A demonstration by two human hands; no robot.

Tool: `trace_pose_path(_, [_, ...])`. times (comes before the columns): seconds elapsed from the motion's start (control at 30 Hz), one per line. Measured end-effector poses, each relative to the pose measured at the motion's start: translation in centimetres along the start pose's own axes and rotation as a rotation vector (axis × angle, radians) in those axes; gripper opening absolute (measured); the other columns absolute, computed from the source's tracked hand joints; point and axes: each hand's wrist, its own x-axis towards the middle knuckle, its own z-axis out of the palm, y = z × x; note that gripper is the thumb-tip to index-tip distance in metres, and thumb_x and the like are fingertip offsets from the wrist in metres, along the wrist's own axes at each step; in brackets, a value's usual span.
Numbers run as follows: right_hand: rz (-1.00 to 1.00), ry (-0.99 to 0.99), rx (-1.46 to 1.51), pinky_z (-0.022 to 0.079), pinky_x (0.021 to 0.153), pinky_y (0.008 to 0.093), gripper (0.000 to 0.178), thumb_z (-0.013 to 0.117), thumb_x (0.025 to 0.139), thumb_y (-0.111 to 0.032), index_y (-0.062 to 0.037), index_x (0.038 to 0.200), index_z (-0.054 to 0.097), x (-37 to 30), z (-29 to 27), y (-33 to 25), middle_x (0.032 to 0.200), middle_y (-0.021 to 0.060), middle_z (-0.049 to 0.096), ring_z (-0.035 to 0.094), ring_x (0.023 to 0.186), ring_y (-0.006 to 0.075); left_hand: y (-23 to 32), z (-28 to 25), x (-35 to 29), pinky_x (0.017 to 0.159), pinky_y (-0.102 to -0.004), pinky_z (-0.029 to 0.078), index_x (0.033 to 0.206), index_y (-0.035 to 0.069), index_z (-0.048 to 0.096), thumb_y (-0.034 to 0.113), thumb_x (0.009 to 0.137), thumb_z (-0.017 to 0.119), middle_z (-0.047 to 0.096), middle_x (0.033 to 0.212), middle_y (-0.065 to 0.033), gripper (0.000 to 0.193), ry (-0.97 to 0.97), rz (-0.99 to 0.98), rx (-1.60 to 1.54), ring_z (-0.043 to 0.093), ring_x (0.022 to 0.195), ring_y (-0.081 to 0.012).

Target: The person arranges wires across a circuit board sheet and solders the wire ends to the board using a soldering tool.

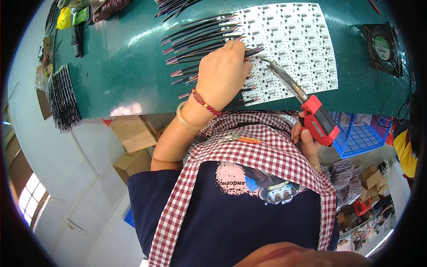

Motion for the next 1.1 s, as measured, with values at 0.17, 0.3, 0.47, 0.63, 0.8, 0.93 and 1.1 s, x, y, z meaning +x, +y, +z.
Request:
trace_pose_path(0.17, [-0.028,0.14,-0.013,0.039,0.047,0.0259,0.052,0.059,0.09,-0.036,0.0034,0.118,0.043,-0.1,0.1,-0.8,0.06,0.0053,0.048,0.043,0.045,0.0113,-0.8,-0.2,0.3,0.063,-0.0379,0.046,0.092,-0.001,0.057,0.011,0.085,0.062,0.06,0.078,-0.0171,0.015,0.367,0.017,-0.094,0.058,0.071,-0.0339])
trace_pose_path(0.3, [-0.056,0.14,-0.012,0.037,0.047,0.0254,0.053,0.058,0.089,-0.038,0.0032,0.119,0.042,-0.9,-0.8,-0.5,0.06,0.0052,0.048,0.042,0.045,0.0114,1.2,-3.3,-0.8,0.055,-0.0325,0.047,0.085,0.0,0.056,0.005,0.083,0.061,0.06,0.071,-0.0136,0.008,0.476,-0.135,-0.497,0.057,0.058,-0.0284])
trace_pose_path(0.47, [0.024,0.067,-0.015,0.037,0.048,0.0247,0.05,0.06,0.089,-0.033,0.003,0.12,0.044,-1.6,-1.3,-0.7,0.063,0.0048,0.05,0.045,0.049,0.0111,0.6,-1.2,-1.4,0.056,-0.0293,0.047,0.08,0.001,0.062,0.013,0.076,0.066,0.065,0.068,-0.011,0.014,-0.043,-0.127,-0.273,0.063,0.061,-0.0199])
trace_pose_path(0.63, [0.097,0.014,-0.042,0.039,0.049,0.0238,0.042,0.059,0.09,-0.028,0.0023,0.117,0.048,-1.3,-1.2,0.5,0.067,0.0051,0.053,0.048,0.054,0.0103,0.1,0.1,-1.2,0.057,-0.0365,0.047,0.08,0.002,0.063,0.02,0.076,0.066,0.063,0.066,-0.0152,0.018,-0.056,-0.121,-0.135,0.062,0.063,-0.0327])
trace_pose_path(0.8, [0.085,0.022,-0.024,0.039,0.049,0.0234,0.03,0.057,0.091,-0.023,0.0016,0.108,0.052,-0.7,-0.5,0.5,0.067,0.0052,0.053,0.048,0.054,0.0094,0.1,0.2,-0.8,0.056,-0.0432,0.048,0.076,0.003,0.062,0.02,0.075,0.065,0.062,0.064,-0.0157,0.017,-0.072,-0.089,-0.106,0.061,0.062,-0.0343])
trace_pose_path(0.93, [0.085,0.031,-0.021,0.04,0.049,0.0236,0.026,0.056,0.091,-0.021,0.0009,0.105,0.052,-0.8,-0.7,0.9,0.066,0.0049,0.053,0.047,0.053,0.0091,-0.1,0.1,-0.3,0.056,-0.0412,0.045,0.075,0.001,0.061,0.02,0.076,0.064,0.061,0.063,-0.0164,0.019,-0.081,-0.051,-0.076,0.06,0.062,-0.0352])
trace_pose_path(1.1, [0.139,-0.052,-0.222,0.043,0.055,0.0261,0.021,0.059,0.088,-0.02,0.001,0.094,0.06,-1.3,-2.3,1.2,0.072,0.0052,0.059,0.055,0.06,0.0131,-0.2,0.0,0.1,0.057,-0.0432,0.046,0.073,0.002,0.06,0.02,0.077,0.063,0.061,0.063,-0.016,0.019,-0.116,0.007,-0.028,0.06,0.062,-0.0354])
